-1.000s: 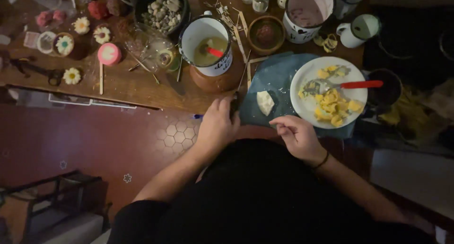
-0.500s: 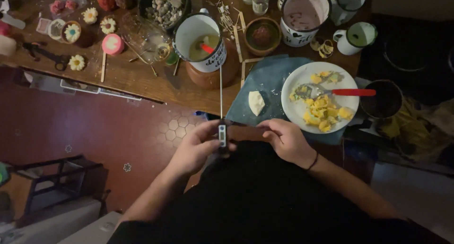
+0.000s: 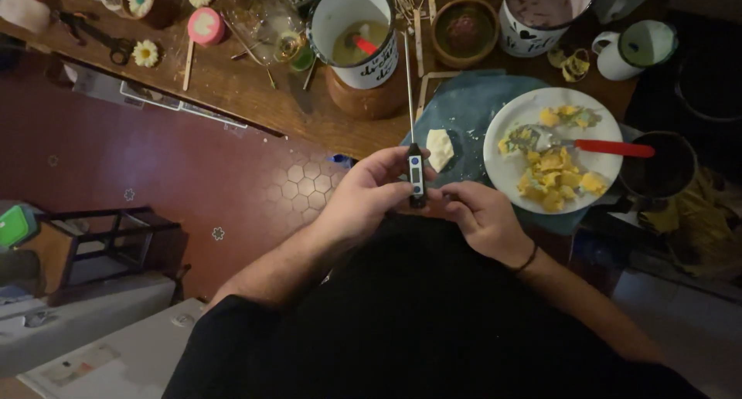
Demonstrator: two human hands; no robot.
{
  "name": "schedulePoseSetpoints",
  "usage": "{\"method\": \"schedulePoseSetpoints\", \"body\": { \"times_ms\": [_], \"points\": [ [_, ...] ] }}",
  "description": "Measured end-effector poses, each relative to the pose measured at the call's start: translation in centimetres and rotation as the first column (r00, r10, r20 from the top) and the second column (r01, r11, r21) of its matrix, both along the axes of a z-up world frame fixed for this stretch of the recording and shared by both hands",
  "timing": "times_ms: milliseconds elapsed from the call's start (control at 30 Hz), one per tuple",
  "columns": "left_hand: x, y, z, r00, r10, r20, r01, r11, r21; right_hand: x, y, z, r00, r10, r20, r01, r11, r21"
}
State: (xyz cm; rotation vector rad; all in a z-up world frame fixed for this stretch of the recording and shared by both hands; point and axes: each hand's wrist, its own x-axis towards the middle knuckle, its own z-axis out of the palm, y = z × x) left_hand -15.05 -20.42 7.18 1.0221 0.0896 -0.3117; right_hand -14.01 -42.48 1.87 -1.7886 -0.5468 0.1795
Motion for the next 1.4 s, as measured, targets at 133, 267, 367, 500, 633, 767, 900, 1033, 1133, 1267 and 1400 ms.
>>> {"method": "schedulePoseSetpoints", "body": {
  "times_ms": [133,267,367,500,633,767,900,1033,1133,1267,1400],
  "points": [
    [-0.3,-0.1,-0.2,1.000,-0.022,-0.009,0.022,0.997,-0.072,-0.2,0.2,0.7,1.000,-0.004,0.015,0.004,1.000,-0.006],
    [-0.3,0.2,-0.6,1.000,-0.016,-0.003,0.016,0.998,-0.065,-0.2,0.4,0.6,1.000,0.001,0.022,-0.001,1.000,-0.008],
    [-0.5,0.3,-0.3,1.000,-0.018,-0.001,0.018,0.999,-0.040,-0.1,0.2,0.3,1.000,0.014,-0.019,-0.014,1.000,0.014],
    [-0.5,0.4,0.1,0.999,-0.029,-0.017,0.029,1.000,0.000,-0.2,0.7,1.5,1.000,0.027,-0.012,-0.027,1.000,0.013],
    [-0.7,0.5,0.2,0.999,-0.027,-0.025,0.027,1.000,-0.007,-0.2,0.5,0.6,1.000,0.013,-0.010,-0.013,1.000,-0.027],
    [-0.7,0.6,-0.3,1.000,-0.025,-0.017,0.025,1.000,0.006,-0.4,0.8,1.2,1.000,0.002,-0.025,-0.003,1.000,-0.023],
    [-0.7,0.5,0.2,0.999,-0.018,-0.035,0.020,0.997,0.072,-0.4,0.8,0.8,1.000,-0.007,-0.023,0.006,1.000,-0.031],
    [-0.6,0.4,-0.2,0.997,0.034,-0.068,-0.030,0.998,0.056,-0.4,0.9,0.7,0.999,-0.035,-0.019,0.034,0.998,-0.049],
    [-0.5,0.4,-0.2,0.996,0.045,-0.073,-0.039,0.996,0.082,-0.4,0.9,0.8,0.999,-0.034,-0.021,0.033,0.998,-0.049],
    [-0.4,0.3,0.0,0.996,0.046,-0.071,-0.031,0.980,0.199,-0.3,0.8,0.6,0.998,-0.013,-0.054,0.011,0.999,-0.048],
    [-0.4,0.3,0.4,0.995,0.060,-0.086,-0.043,0.980,0.194,-0.5,1.0,0.7,0.997,-0.040,-0.058,0.037,0.997,-0.063]
  ]
}}
